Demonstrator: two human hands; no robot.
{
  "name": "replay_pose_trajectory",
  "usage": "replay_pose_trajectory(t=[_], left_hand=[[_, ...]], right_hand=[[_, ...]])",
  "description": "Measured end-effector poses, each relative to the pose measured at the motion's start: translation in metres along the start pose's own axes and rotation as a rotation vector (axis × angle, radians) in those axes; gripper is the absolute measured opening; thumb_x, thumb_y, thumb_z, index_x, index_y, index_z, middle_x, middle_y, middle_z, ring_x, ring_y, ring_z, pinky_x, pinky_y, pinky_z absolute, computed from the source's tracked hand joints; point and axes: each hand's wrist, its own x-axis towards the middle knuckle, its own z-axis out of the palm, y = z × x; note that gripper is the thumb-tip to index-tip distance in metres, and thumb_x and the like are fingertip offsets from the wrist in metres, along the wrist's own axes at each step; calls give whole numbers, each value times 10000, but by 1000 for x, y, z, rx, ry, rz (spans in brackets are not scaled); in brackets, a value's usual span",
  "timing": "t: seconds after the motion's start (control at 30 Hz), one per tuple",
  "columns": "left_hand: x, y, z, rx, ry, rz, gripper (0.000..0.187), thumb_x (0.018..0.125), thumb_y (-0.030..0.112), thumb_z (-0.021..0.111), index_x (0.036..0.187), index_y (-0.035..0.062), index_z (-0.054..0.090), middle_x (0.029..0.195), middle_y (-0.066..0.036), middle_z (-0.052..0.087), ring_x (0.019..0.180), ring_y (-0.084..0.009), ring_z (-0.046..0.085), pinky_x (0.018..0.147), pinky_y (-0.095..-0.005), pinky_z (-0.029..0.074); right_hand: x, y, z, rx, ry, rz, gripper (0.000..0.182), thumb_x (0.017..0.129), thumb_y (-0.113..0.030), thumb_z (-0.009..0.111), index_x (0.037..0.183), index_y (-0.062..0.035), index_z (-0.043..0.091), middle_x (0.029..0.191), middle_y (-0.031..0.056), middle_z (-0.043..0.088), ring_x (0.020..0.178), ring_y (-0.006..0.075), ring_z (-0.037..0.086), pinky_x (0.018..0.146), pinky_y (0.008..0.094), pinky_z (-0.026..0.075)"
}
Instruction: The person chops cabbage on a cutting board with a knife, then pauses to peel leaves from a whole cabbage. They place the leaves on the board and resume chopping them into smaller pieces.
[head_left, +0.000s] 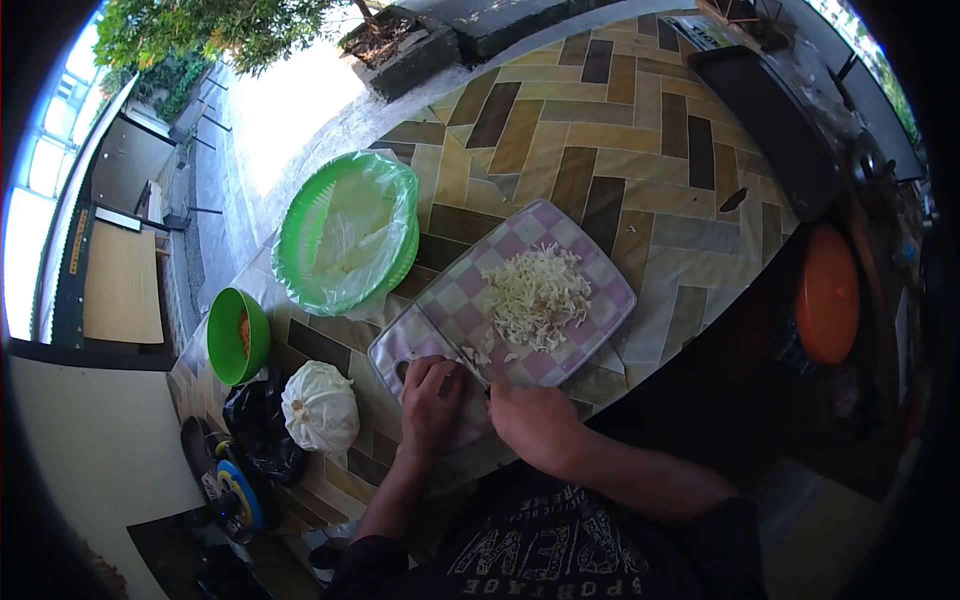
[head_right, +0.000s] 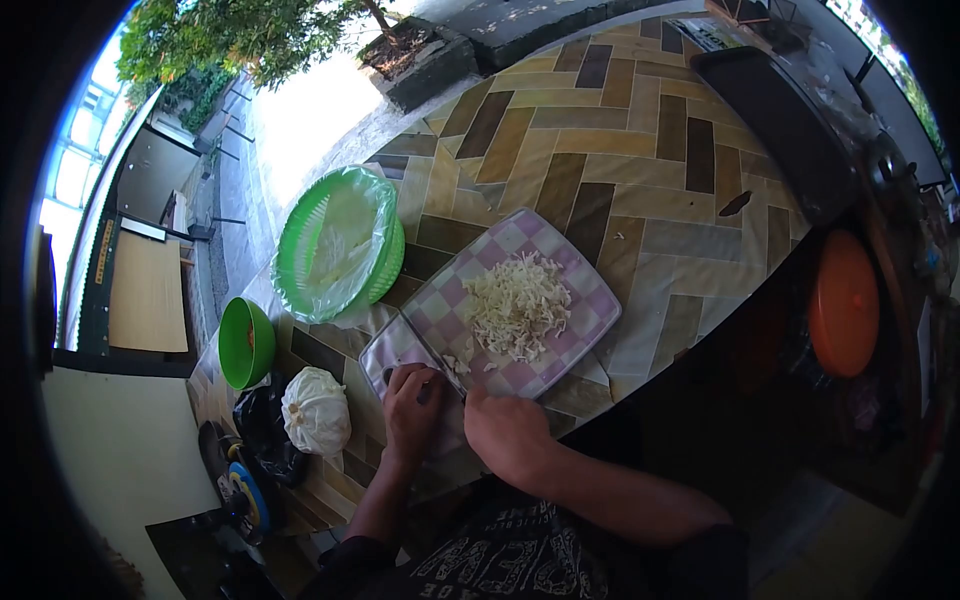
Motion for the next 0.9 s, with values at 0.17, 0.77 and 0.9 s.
replay_pose_trajectory(t=[0.17,0.77,0.9], left_hand=[[0,2,1,0,24,29,191,820,13,775,1000,9,712,1010,-135,671,952,-342,652,840,-417,530],[1,4,0,-37,20,-7,170,860,64,752,1023,35,711,1014,-133,651,977,-347,633,871,-442,515],[-1,1,0,-23,6,31,196,865,82,757,1050,40,707,1047,-135,650,997,-347,626,877,-439,514]], right_hand=[[-23,-5,-21,95,-94,-23,284,1052,-253,519,1000,24,550,734,189,720,743,371,748,659,468,597],[-29,24,-35,-131,39,87,308,1061,-332,529,1036,-25,529,635,145,666,629,375,700,595,517,547],[-32,19,-39,-147,169,22,299,1053,-338,548,1045,-40,531,587,135,635,568,379,672,552,514,529]])
